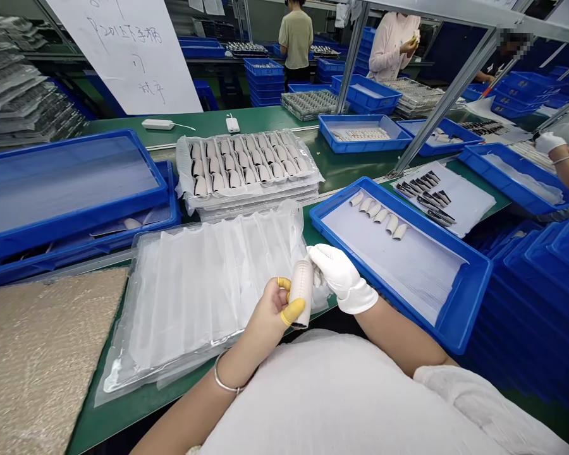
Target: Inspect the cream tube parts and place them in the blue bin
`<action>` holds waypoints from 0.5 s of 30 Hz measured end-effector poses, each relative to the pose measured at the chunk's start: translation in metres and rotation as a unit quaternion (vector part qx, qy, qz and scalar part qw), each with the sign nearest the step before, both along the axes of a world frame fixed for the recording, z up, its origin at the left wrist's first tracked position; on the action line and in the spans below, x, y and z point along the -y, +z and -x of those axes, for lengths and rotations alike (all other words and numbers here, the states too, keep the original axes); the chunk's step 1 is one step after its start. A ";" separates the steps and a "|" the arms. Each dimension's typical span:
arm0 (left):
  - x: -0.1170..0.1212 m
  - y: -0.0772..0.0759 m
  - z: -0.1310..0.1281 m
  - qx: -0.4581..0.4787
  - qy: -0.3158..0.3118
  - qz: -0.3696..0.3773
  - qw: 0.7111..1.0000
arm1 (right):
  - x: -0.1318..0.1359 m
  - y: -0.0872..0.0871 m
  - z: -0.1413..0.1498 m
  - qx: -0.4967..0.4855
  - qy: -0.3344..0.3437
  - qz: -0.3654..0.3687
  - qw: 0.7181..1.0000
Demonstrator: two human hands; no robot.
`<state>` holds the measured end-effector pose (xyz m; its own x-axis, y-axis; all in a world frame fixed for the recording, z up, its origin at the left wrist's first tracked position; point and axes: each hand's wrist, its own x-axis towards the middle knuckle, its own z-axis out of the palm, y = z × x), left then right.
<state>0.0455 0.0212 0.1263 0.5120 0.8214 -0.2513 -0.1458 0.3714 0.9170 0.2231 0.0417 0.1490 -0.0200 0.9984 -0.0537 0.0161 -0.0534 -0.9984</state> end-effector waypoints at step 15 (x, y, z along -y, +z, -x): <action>0.000 -0.004 0.002 0.028 -0.003 0.025 0.999 | -0.003 -0.003 -0.002 0.054 0.061 -0.032 0.996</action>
<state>0.0436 0.0214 0.1225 0.5310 0.8059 -0.2618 -0.1947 0.4167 0.8880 0.2247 0.0442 0.1457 -0.1388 0.9903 0.0021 0.1264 0.0198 -0.9918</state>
